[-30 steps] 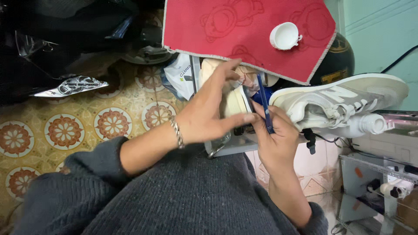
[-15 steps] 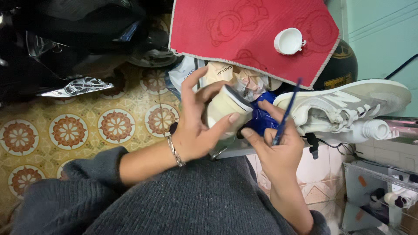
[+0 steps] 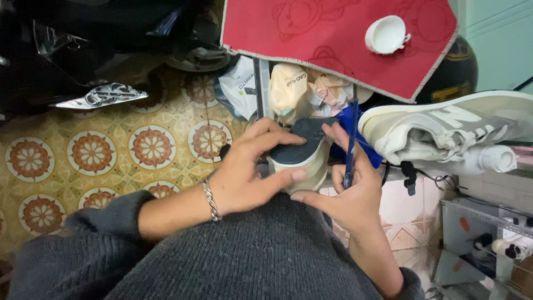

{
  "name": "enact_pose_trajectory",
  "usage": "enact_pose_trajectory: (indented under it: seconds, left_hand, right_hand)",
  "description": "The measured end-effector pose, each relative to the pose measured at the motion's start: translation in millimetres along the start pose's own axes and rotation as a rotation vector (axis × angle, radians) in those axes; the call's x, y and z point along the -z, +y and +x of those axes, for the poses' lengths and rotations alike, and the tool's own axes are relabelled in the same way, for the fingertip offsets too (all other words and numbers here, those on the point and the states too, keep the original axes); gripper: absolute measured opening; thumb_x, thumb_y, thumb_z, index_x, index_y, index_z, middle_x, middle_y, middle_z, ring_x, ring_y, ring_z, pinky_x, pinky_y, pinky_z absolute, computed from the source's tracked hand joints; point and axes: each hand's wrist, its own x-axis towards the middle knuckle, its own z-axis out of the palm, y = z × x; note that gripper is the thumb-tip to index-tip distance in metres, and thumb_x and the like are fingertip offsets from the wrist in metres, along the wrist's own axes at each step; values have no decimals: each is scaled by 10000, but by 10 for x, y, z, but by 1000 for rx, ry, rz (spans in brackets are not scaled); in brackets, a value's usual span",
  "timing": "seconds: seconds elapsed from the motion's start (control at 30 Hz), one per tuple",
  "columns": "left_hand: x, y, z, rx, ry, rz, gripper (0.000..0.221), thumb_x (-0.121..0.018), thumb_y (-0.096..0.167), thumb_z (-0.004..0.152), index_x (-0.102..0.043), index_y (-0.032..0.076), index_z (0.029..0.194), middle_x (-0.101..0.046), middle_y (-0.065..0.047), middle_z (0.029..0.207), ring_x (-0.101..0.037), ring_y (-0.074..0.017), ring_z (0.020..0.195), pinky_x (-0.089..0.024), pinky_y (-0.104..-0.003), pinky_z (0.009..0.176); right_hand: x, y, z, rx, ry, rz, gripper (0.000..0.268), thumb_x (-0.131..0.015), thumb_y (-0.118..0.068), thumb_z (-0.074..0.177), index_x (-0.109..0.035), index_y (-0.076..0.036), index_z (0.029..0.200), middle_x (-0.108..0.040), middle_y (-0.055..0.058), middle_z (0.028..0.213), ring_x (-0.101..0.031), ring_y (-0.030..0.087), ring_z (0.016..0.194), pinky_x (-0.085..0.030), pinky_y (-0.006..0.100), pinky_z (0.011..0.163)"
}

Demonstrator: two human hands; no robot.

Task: The person applies a liquid substance to a shoe with a brush and presses parts of the shoe together by hand.

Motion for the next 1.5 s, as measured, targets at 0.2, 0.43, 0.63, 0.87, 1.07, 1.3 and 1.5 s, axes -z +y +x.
enact_pose_trajectory:
  seconds: [0.2,0.43,0.63,0.87,1.07,1.3,1.5]
  left_hand:
    - [230,44,96,-186,-298,82,409,-589,261,1003,-667,-72,1227,-703,-237,1225,-697,-354,1132,-538,-408,1031]
    - [25,-154,-28,-270,-350,247,357,-518,75,1001,-549,-106,1307,-618,-250,1303,-604,-390,1239,-495,-438,1084]
    - [-132,-286,-81,-392,-320,413,488,-585,-12,863,-504,-157,1321,-579,-301,1299,-564,-426,1259,-456,-453,1133]
    - [-181,-272,-28,-506,-240,433,345,-541,24,990,-525,-173,1272,-588,-312,1218,-600,-467,1161,-512,-523,1008]
    - [-203,-255,-9,-485,-374,494,451,-572,52,906,-535,-142,1312,-604,-269,1237,-596,-415,1164,-468,-463,1067]
    - [-115,-128,104,-406,-403,383,327,-586,35,937,-594,-119,1225,-629,-230,1091,-632,-415,953,-527,-468,880]
    - [-79,-131,131,-402,-459,384,264,-536,65,977,-591,-69,1198,-619,-174,1040,-631,-358,935,-520,-433,836]
  right_hand:
    - [-18,32,-27,1,-50,14,1143,-959,-155,564,-378,-75,1545,-526,131,1569,-237,24,496,-258,96,487]
    - [0,103,-52,-5,-40,-82,1185,-978,-217,553,-368,-96,1561,-541,77,1551,-233,40,509,-263,126,483]
    - [64,143,-67,55,-44,-111,1147,-963,-284,569,-402,-68,1545,-532,77,1555,-246,30,514,-310,121,544]
    - [849,268,-158,286,-182,1117,316,-468,-183,1125,-514,45,1339,-727,-8,1066,-667,77,860,-450,215,582]
    - [1162,385,41,497,820,207,599,-618,-672,1020,-571,-99,1189,-534,87,1212,-443,168,1000,-378,317,920]
    - [870,136,752,634,663,-75,33,-512,76,1208,-534,97,1196,-609,297,1074,-660,362,817,-663,447,795]
    - [732,-75,869,685,672,-120,71,-633,215,1122,-594,180,1170,-674,318,955,-741,354,862,-679,409,821]
